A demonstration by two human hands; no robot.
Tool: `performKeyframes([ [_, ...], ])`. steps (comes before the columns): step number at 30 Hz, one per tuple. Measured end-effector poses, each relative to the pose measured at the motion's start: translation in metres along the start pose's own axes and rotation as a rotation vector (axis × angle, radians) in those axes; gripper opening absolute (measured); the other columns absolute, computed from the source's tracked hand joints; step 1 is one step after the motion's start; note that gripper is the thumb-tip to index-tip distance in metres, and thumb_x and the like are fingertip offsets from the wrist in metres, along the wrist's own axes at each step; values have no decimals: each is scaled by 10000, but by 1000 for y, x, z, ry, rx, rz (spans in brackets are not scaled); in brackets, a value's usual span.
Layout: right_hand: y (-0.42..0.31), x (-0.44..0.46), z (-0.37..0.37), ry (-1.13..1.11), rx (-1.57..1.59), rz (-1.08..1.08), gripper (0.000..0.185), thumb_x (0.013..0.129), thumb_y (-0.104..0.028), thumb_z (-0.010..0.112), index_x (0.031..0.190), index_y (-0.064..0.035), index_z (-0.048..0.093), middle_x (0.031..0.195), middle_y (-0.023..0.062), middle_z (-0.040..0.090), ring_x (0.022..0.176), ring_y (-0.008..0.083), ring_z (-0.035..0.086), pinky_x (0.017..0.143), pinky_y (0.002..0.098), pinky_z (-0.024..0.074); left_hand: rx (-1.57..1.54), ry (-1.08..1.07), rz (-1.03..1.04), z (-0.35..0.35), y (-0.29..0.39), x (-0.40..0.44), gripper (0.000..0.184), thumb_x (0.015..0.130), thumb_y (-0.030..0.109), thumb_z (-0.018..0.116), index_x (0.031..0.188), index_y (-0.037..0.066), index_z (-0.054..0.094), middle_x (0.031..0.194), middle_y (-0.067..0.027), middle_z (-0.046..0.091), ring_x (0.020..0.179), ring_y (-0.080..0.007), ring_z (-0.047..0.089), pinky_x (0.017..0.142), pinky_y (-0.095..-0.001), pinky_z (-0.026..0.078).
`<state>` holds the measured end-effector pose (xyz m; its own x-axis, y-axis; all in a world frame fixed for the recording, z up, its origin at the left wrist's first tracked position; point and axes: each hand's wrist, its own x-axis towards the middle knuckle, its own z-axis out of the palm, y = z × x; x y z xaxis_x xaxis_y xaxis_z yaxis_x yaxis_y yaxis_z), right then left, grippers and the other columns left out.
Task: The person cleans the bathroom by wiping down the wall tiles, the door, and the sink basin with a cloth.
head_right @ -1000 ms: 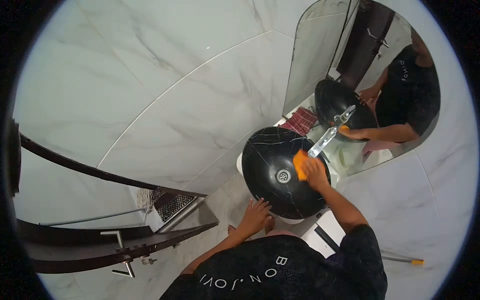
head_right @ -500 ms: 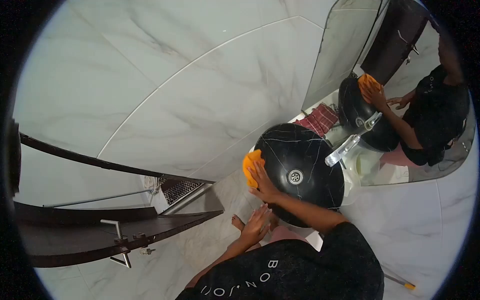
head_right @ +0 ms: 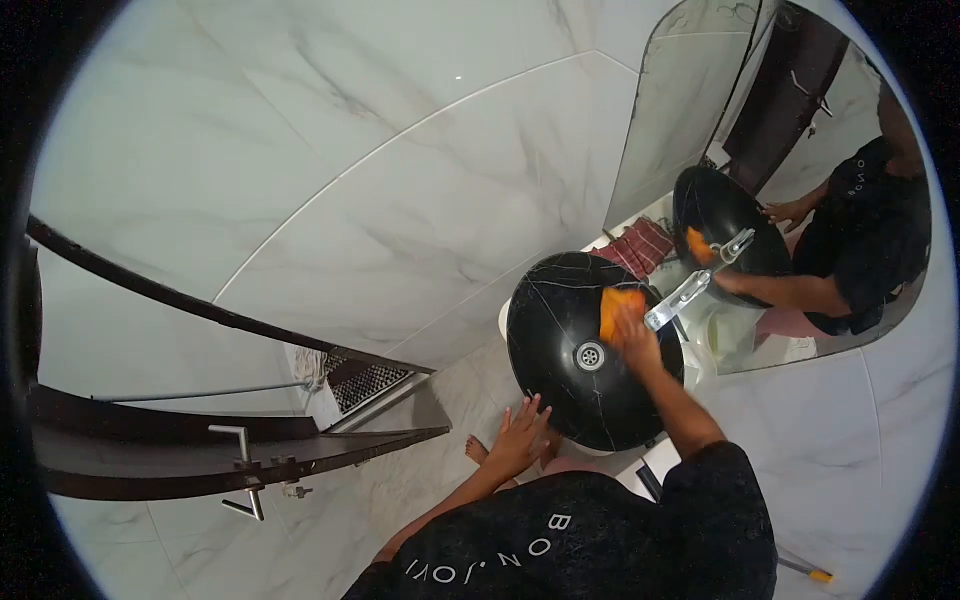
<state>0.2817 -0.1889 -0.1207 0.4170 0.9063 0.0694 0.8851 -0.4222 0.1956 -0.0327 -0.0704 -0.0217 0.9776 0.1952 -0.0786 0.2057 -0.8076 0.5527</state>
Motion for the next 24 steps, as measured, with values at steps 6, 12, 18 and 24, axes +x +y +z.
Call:
performKeyframes([
  [6,-184,0,-1,-237,1394,242,694,847,-509,377,1283,28,333,1385,237,184,1315,320,133,1053,465,73,-153,-18,-59,4,-4,-1,766,772,271,593,1378,106,156,1444,-147,60,1324,-294,143,1019,-513,183],
  [12,-138,43,11,0,641,104,602,866,-455,365,1320,-63,320,1418,190,138,1324,289,127,1028,543,52,-113,-136,-155,-5,-8,1,880,752,315,619,1393,130,45,1445,-156,-45,1319,-326,140,1012,-522,199],
  [18,-34,-1,-4,34,-168,-33,610,862,-425,383,1340,-62,273,1426,152,159,1322,303,132,1034,540,82,-77,-184,-160,1,-10,2,915,741,346,631,1396,147,25,1444,-151,-79,1316,-341,140,1006,-536,203],
  [24,-179,-15,-27,-366,1093,186,587,919,-416,264,1290,38,292,1354,226,254,1295,332,174,1053,429,119,-209,-162,-190,2,-12,4,946,751,382,619,1390,122,-29,1441,-150,-96,1303,-338,184,992,-545,227],
])
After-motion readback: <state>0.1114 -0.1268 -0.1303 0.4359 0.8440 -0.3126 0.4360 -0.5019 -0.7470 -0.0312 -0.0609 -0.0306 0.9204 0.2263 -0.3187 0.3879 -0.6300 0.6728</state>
